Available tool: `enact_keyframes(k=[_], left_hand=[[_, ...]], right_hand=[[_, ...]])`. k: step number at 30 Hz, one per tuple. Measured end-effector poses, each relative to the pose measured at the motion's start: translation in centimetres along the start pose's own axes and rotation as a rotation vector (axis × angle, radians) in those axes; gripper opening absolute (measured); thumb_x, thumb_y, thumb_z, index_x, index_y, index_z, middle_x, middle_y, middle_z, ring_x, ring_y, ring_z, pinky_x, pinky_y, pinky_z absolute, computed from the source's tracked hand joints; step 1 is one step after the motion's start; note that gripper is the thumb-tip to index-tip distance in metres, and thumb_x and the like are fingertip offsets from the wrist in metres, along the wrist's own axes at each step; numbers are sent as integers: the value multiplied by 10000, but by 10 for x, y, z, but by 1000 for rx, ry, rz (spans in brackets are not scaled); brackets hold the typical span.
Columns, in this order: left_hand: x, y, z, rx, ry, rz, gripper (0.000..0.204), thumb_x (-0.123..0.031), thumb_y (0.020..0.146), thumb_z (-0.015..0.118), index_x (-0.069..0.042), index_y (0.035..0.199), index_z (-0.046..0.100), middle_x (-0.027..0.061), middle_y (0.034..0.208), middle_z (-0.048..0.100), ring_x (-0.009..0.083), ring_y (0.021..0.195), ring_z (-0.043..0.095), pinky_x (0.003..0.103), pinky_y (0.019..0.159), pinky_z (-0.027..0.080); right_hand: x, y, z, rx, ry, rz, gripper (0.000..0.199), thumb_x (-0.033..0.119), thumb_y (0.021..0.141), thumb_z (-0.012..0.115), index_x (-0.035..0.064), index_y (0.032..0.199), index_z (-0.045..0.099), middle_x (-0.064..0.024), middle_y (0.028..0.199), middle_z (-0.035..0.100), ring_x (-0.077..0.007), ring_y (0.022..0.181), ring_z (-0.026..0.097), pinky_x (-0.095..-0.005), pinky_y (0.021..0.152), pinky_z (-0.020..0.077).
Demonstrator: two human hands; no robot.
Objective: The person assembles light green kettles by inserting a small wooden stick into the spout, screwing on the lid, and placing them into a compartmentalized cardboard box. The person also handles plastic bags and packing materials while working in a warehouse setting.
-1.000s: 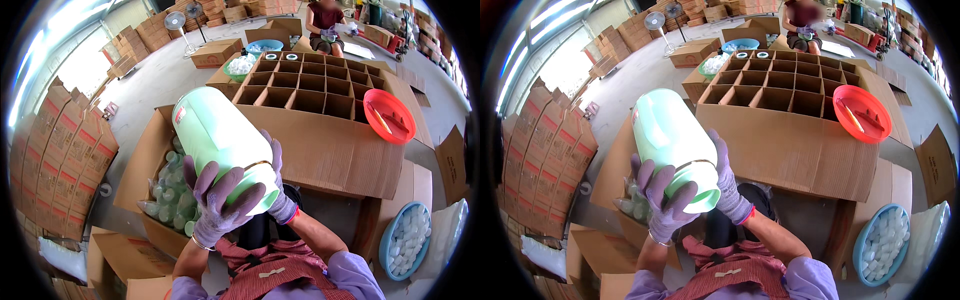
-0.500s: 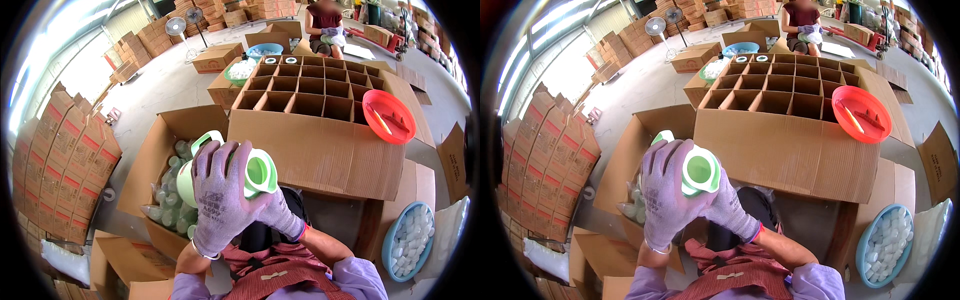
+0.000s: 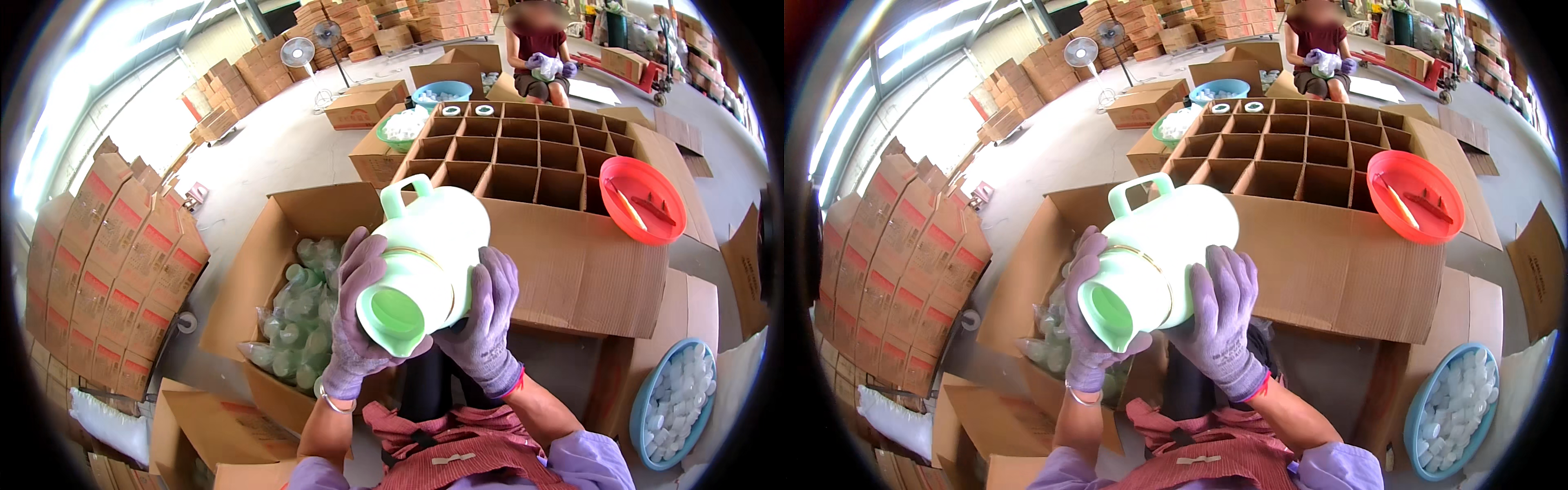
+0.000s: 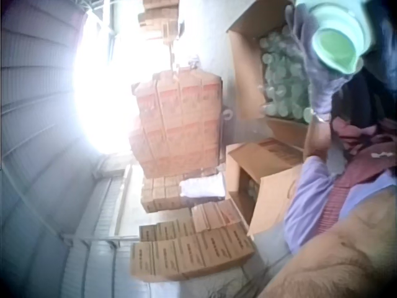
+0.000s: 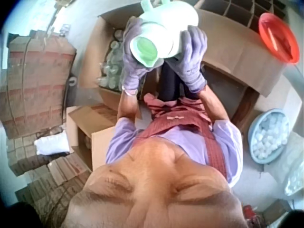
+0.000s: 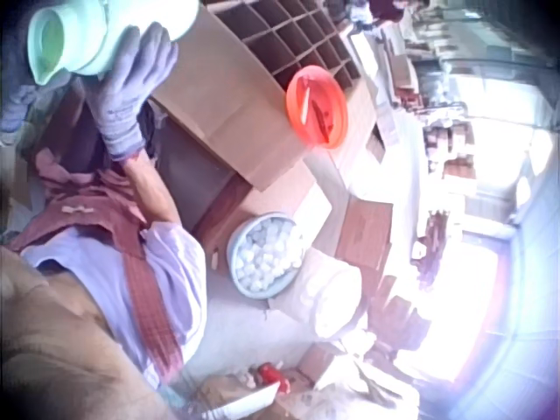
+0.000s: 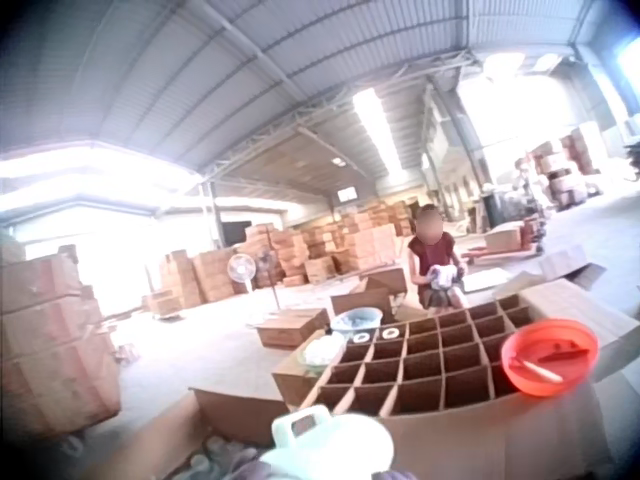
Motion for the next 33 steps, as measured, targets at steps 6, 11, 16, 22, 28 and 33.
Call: enact_keyframes(k=[6,11,16,22,28,33], left_hand=[[14,-9,16,-132,-207,-41,989,-531,680,852,-100,1426,368,156,1459,415,425,1384,349,568,1143,302],[10,-12,12,-34,-103,-258,963,-521,628,890,-45,1364,490,143,1334,528,365,1284,473,513,1092,382],[23,-33,-6,80,-15,-409,933,-486,621,893,-1,1331,529,184,1318,522,361,1257,476,496,1066,392],[48,-93,-18,112,7,-532,913,-374,569,923,-9,1308,530,182,1328,517,379,1293,441,507,1086,365],[28,-84,-13,239,33,-373,763,-295,764,820,-3,1383,481,192,1318,557,375,1241,502,453,1074,385],[39,-99,-15,270,-43,-415,790,-323,738,841,-26,1379,488,171,1310,566,356,1230,518,444,1077,391]], right_hand=[[0,-3,-9,13,-49,-39,742,231,698,822,18,1291,430,-277,1327,461,-454,1191,490,-596,993,403],[-1,-19,-10,161,-5,99,874,299,640,885,-73,1295,441,-308,1305,443,-488,1174,486,-558,989,432],[-55,-18,-34,552,275,-7,588,265,750,807,45,1242,570,-193,1250,528,-387,1135,538,-476,988,448],[-201,65,-110,214,-249,210,151,153,789,708,58,875,628,-129,869,617,-335,830,613,-426,737,510],[-348,66,-149,730,-1068,381,411,475,872,582,95,739,662,-124,753,676,-292,739,674,-461,651,535],[-375,63,-134,1015,-979,508,423,448,851,626,55,969,730,-215,922,722,-341,890,718,-487,750,574]])
Point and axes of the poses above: each hand's wrist, its own y-axis towards the middle knuckle, its own z-axis out of the palm, x = y × z, the point moved 3 cm from there along y, towards the middle knuckle
